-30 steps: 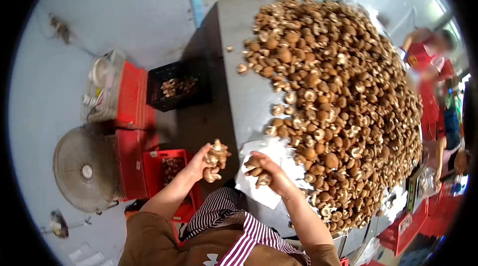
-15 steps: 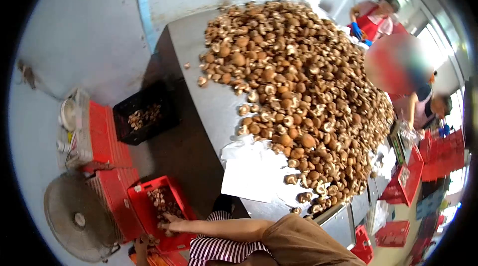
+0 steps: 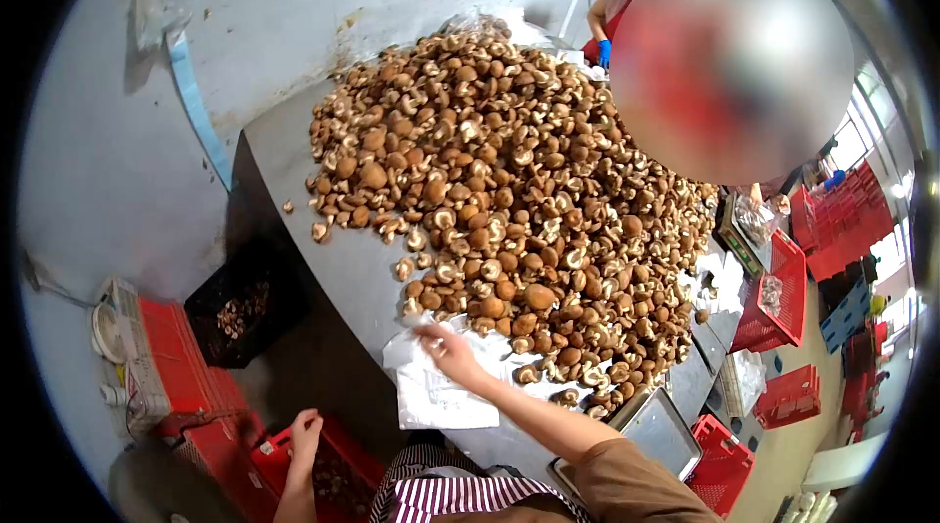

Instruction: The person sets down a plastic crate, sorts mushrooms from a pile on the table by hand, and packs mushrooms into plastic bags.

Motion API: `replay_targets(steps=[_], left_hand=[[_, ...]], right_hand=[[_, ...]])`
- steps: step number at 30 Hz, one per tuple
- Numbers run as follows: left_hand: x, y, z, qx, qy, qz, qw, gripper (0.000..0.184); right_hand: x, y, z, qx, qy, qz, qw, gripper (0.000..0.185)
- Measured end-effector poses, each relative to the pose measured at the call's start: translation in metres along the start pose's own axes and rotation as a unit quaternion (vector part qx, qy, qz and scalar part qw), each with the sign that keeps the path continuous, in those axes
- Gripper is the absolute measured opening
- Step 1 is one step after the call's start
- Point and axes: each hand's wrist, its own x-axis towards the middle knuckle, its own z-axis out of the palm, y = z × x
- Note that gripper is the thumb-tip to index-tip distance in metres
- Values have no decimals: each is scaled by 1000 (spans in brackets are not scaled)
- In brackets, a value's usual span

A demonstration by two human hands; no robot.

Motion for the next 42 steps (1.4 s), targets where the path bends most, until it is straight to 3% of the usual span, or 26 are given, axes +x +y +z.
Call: replay_targets(steps=[1, 3, 5, 7, 8, 9, 10, 12, 13, 15, 17, 19, 20, 21, 24, 25, 28, 29, 30, 32, 33, 36, 39, 42], left_hand=[[7, 60, 16, 16, -16, 2, 1000, 28], [35, 116, 50, -16, -40, 69, 997, 26], [59, 176, 85, 6, -94, 135, 986, 24], [67, 244, 125, 18, -124, 183, 975, 24], [75, 272, 143, 57, -159, 171, 971, 26], [86, 289, 168, -5, -185, 197, 963, 29], [91, 315, 187, 27, -184, 265, 946, 32], [107, 355, 226, 104, -209, 266, 935, 35], [114, 370, 246, 73, -241, 271, 929, 39], [128, 395, 282, 160, -211, 358, 896, 45], [141, 414, 312, 277, -156, 402, 859, 52], [155, 424, 336, 346, -133, 426, 825, 56], [157, 432, 341, 371, -137, 414, 820, 55], [159, 437, 344, 396, -139, 400, 815, 54], [171, 426, 351, 349, -128, 402, 837, 50], [174, 424, 351, 353, -128, 398, 837, 50], [184, 405, 347, 121, -192, 283, 932, 44], [181, 407, 344, -57, -271, 159, 948, 41], [178, 409, 338, -98, -286, 119, 946, 40], [164, 423, 324, -139, -301, 76, 940, 38], [159, 424, 319, -203, -317, 45, 925, 38], [156, 416, 316, -297, -346, 8, 890, 38], [154, 400, 316, -325, -380, -15, 866, 39], [143, 404, 317, -336, -392, -72, 853, 34]], right_hand=[[21, 11, -28, -27, 95, -89, 991, 29], [50, 6, -87, -65, 146, -12, 987, 33], [78, 41, -125, -278, 188, -8, 942, 40], [76, 61, -139, -375, 206, -23, 904, 47], [80, 103, -136, -436, 178, -28, 882, 52], [65, 98, -136, -469, 127, -15, 874, 53], [53, 93, -136, -494, 102, -14, 863, 54], [32, 86, -141, -515, 50, -24, 855, 52], [23, 85, -145, -509, 25, -35, 859, 51], [10, 74, -157, -477, -7, -22, 879, 46], [13, 74, -175, -391, -23, -12, 920, 34], [32, 56, -199, -382, -55, 37, 922, 32], [44, 63, -204, -359, 27, -30, 932, 23], [57, 34, -218, -370, 45, 2, 928, 18], [120, 46, -239, -340, 174, -94, 919, 15], [147, 56, -244, -359, 179, -69, 913, 20], [209, 58, -249, -387, 220, -134, 885, 36], [223, 57, -246, -401, 214, -129, 881, 39], [233, 64, -239, -396, 214, -128, 884, 39], [248, 77, -229, -519, 209, -151, 815, 49], [242, 79, -223, -540, 119, -69, 830, 53], [224, 89, -223, -524, 112, -89, 840, 45], [186, 92, -234, -464, 191, -110, 858, 29], [146, 87, -252, -342, 249, -99, 900, 34]])
